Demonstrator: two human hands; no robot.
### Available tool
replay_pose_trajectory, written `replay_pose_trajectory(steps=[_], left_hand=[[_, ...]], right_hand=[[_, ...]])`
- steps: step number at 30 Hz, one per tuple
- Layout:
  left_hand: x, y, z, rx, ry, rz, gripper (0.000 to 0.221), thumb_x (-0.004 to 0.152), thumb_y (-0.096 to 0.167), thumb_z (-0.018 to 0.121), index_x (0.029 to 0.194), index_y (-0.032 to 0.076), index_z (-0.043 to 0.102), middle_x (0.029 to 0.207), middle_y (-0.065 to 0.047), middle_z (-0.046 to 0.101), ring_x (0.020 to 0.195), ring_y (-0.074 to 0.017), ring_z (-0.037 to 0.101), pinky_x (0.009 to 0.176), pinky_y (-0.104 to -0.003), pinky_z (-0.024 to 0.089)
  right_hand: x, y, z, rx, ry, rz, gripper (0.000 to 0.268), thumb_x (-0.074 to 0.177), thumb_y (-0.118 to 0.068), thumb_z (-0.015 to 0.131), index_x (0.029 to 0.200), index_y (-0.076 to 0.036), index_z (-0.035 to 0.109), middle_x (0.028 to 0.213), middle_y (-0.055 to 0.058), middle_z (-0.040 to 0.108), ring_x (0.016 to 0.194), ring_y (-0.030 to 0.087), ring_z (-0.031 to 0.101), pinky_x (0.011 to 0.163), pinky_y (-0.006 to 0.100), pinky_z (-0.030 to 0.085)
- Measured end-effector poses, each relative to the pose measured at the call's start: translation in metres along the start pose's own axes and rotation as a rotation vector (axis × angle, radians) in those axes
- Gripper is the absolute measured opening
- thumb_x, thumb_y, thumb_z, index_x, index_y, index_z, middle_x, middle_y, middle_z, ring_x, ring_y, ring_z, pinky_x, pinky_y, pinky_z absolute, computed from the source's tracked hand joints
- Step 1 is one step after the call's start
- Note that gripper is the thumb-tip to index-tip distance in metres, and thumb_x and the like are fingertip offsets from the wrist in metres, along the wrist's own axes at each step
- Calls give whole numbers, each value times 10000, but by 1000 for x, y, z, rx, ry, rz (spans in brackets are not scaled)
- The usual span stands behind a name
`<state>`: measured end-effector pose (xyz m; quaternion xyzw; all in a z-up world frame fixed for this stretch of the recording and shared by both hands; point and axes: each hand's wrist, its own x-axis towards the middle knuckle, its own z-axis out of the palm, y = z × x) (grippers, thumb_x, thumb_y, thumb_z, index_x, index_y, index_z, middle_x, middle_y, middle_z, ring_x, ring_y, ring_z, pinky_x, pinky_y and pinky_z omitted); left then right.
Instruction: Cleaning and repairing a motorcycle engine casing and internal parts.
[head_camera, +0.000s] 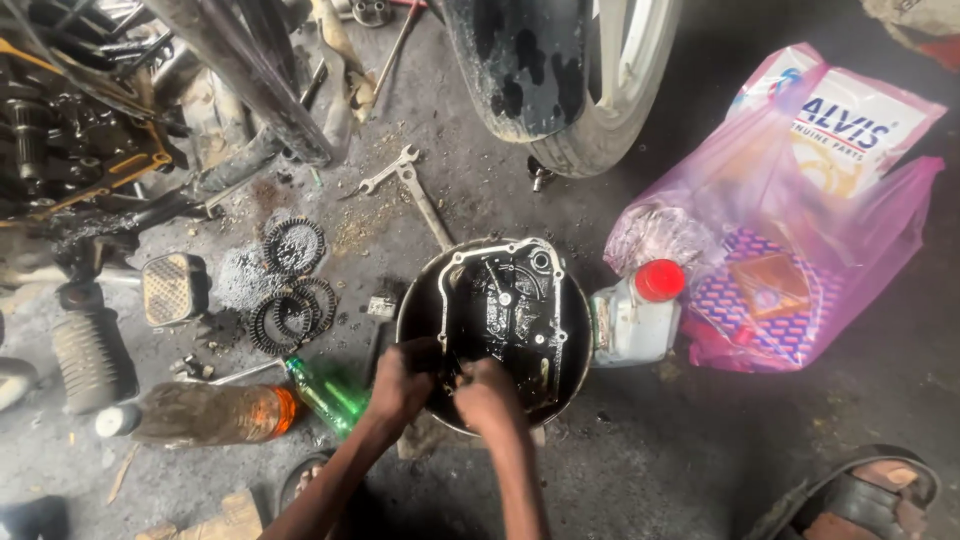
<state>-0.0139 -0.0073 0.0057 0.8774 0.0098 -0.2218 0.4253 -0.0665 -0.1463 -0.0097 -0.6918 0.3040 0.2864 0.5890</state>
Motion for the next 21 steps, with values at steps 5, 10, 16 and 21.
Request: replay_pose_trajectory(steps=[5, 10, 16, 21], left_hand=[[0, 0, 1, 21, -43, -7, 428, 758, -143, 559, 1098, 10, 771, 938, -129, 810, 821, -200, 757, 720, -348, 615], [1, 1, 0, 78, -67, 3, 373, 785, -98, 601, 1054, 64, 801, 930, -110, 816, 800, -163, 762, 714, -348, 620], [3, -4, 3, 156, -47, 12, 400, 738, -134, 590, 1073, 4, 759, 918, -161, 795, 801, -206, 751, 731, -370, 603], [2, -11, 0, 17, -36, 0, 373, 746, -101, 581, 1070, -6, 739, 912, -146, 802, 812, -210, 761, 699, -365, 620]], right_hand=[[14, 1, 28, 219, 170, -84, 113, 848, 54, 576, 873, 38, 685, 685, 112, 670, 536, 169, 629, 469, 333, 464], [22, 7, 28, 602, 14, -54, 191, 865, 60, 537, 908, -8, 711, 592, 16, 544, 445, 114, 422, 404, 334, 262], [7, -9, 10, 513, 28, 52, 178, 914, 6, 551, 987, -36, 708, 600, 33, 582, 458, 115, 464, 417, 329, 359], [7, -15, 2, 547, -78, -9, 229, 921, -3, 526, 1019, 0, 733, 607, 19, 553, 458, 107, 440, 408, 320, 361]])
